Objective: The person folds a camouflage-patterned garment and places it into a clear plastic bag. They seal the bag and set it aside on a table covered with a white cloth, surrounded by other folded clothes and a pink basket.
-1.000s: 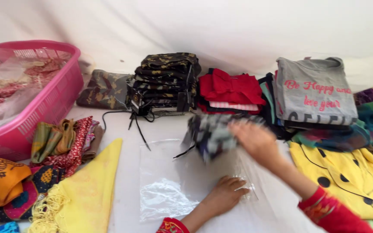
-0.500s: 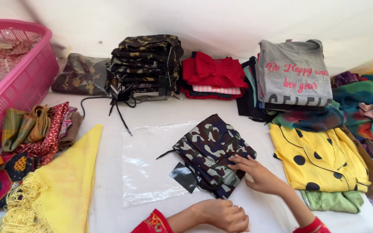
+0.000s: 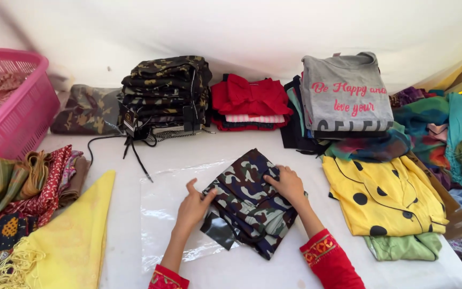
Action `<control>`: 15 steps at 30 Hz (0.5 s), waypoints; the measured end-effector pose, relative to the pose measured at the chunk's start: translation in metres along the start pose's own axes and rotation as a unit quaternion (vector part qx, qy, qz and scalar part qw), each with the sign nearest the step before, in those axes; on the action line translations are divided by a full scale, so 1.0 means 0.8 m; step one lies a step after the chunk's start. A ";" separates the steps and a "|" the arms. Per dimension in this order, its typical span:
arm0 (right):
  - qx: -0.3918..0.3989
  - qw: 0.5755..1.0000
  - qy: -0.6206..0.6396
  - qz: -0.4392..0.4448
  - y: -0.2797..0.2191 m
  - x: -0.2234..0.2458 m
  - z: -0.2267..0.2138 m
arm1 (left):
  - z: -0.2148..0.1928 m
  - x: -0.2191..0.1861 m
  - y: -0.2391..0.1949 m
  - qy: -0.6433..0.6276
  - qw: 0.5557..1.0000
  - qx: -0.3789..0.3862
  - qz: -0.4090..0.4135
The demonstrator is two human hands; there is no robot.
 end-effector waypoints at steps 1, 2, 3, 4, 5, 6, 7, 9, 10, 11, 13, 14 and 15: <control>0.015 0.999 -0.006 0.032 -0.004 0.002 -0.003 | 0.006 0.002 -0.005 -0.109 0.984 0.096 -0.103; 0.016 0.999 -0.005 0.029 -0.002 0.005 -0.005 | 0.007 -0.006 -0.004 -0.108 0.984 0.095 -0.104; 0.048 0.997 -0.005 0.060 -0.001 0.005 -0.003 | 0.009 -0.013 -0.005 -0.102 0.983 0.116 -0.099; 0.081 0.993 -0.005 0.090 -0.001 0.005 0.000 | 0.011 -0.020 -0.007 -0.096 0.981 0.138 -0.094; 0.082 0.993 -0.005 0.088 0.001 -0.003 0.008 | 0.021 -0.020 -0.012 -0.096 0.981 0.138 -0.096; 0.059 0.997 0.013 0.058 0.002 -0.006 0.011 | 0.028 -0.021 -0.015 -0.083 0.987 0.113 -0.080; 0.034 0.999 0.032 0.027 0.005 -0.010 0.013 | 0.035 -0.024 -0.016 -0.070 0.992 0.088 -0.063; 0.011 0.998 0.054 -0.019 0.001 -0.003 0.003 | 0.031 -0.029 -0.015 0.037 0.999 -0.005 -0.008; -0.012 0.995 0.076 -0.064 -0.004 0.002 -0.003 | 0.024 -0.038 -0.019 0.143 0.984 -0.095 0.050; -0.010 0.995 0.077 -0.065 -0.004 0.001 -0.001 | 0.017 -0.041 -0.017 0.145 0.984 -0.094 0.048; 0.004 0.992 0.115 -0.058 -0.002 0.000 0.000 | 0.027 -0.030 -0.014 -0.125 0.986 0.037 -0.100; 0.003 0.991 0.117 -0.058 -0.006 0.008 -0.002 | 0.024 -0.029 -0.013 -0.123 0.987 0.036 -0.098; 0.004 0.993 0.119 -0.024 -0.008 0.008 -0.007 | 0.028 -0.031 -0.013 -0.142 0.983 0.055 -0.107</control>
Point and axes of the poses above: each hand's wrist, its own y-axis towards the middle knuckle, its own z-axis out of the palm, x = y × z, the point moved 5 cm from there along y, towards the middle knuckle, and after that the axes turned 15 degrees about z, right-handed, at the moved point
